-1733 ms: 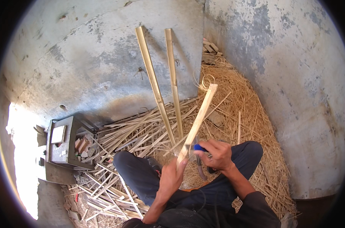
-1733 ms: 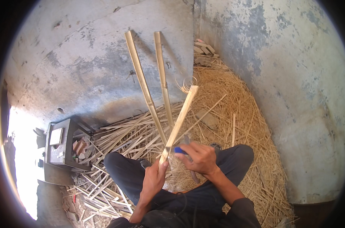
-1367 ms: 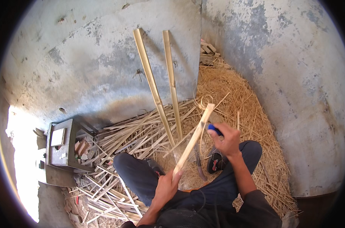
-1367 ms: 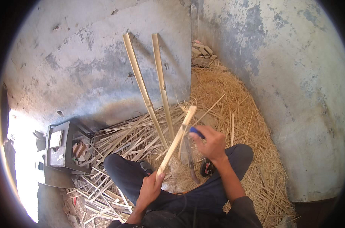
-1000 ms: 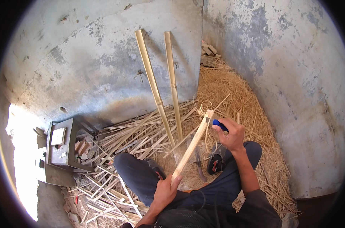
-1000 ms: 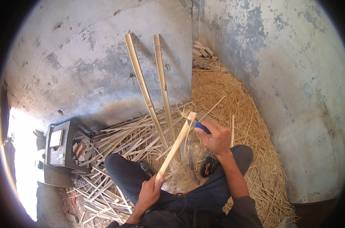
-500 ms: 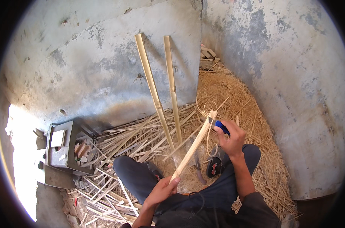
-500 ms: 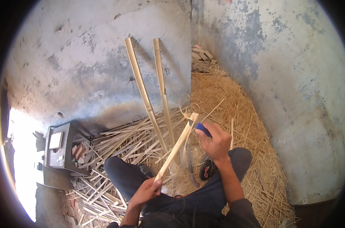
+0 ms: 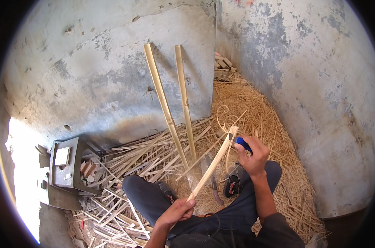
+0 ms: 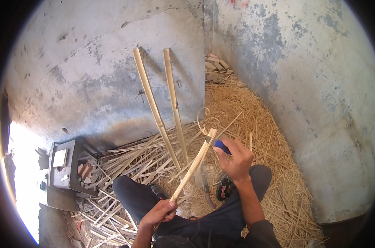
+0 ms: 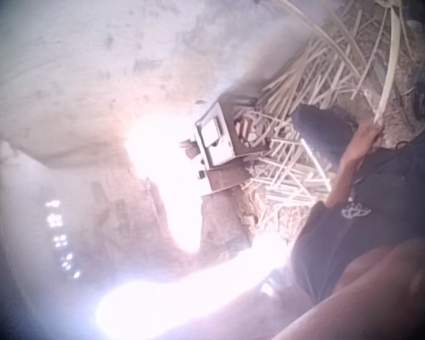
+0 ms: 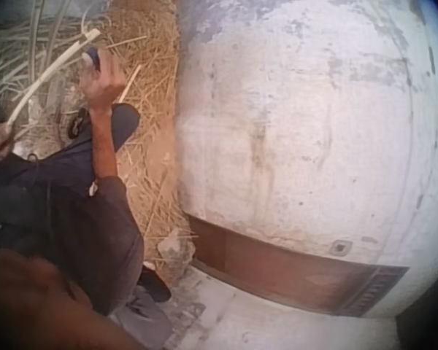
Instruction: The person sits on a straw-covered floor and uses a knife to shave thin strips from a long bamboo pole. They hold the pole with their left hand and scrape the blade along its length with their right hand, creating a pile of wood shavings.
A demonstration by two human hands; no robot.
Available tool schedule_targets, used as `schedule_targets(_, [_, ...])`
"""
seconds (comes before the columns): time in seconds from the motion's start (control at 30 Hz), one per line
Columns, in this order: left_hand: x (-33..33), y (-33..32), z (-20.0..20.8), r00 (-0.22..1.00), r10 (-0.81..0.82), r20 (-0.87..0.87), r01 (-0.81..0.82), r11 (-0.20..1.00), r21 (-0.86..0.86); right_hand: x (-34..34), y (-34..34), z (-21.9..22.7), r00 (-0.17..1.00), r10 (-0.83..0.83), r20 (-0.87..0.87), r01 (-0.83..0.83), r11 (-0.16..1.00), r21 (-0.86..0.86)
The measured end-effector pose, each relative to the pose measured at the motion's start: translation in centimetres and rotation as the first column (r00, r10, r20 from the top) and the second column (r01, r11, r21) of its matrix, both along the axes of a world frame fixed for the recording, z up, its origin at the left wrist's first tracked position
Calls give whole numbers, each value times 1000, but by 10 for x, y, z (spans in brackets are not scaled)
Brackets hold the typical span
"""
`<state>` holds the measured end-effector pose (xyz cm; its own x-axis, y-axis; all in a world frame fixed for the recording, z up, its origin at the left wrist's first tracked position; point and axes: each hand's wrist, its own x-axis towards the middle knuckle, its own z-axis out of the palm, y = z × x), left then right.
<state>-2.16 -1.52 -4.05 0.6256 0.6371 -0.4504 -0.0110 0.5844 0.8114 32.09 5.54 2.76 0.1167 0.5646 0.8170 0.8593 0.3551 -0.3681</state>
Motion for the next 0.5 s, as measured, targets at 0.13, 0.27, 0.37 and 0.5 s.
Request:
schedule_targets(0.13, [22, -11, 19, 905, 277, -322, -9, 770, 638, 5, -2, 2, 1000, -7, -26, 7, 1000, 5])
schedule_targets(0.27, [21, -7, 30, 872, 332, -360, 35, 690, 723, 7, -2, 1, 1000, -15, -7, 15, 1000, 7])
schedule_targets(0.37, [8, -4, 19, 996, 17, -84, -15, 999, 32, 10, -1, -4, 999, -36, 28, 36, 999, -3])
schedule_targets(0.5, [6, -2, 13, 1000, -12, -20, 12, 999, -41, 8, -1, -4, 999, -22, 41, 22, 1000, 14])
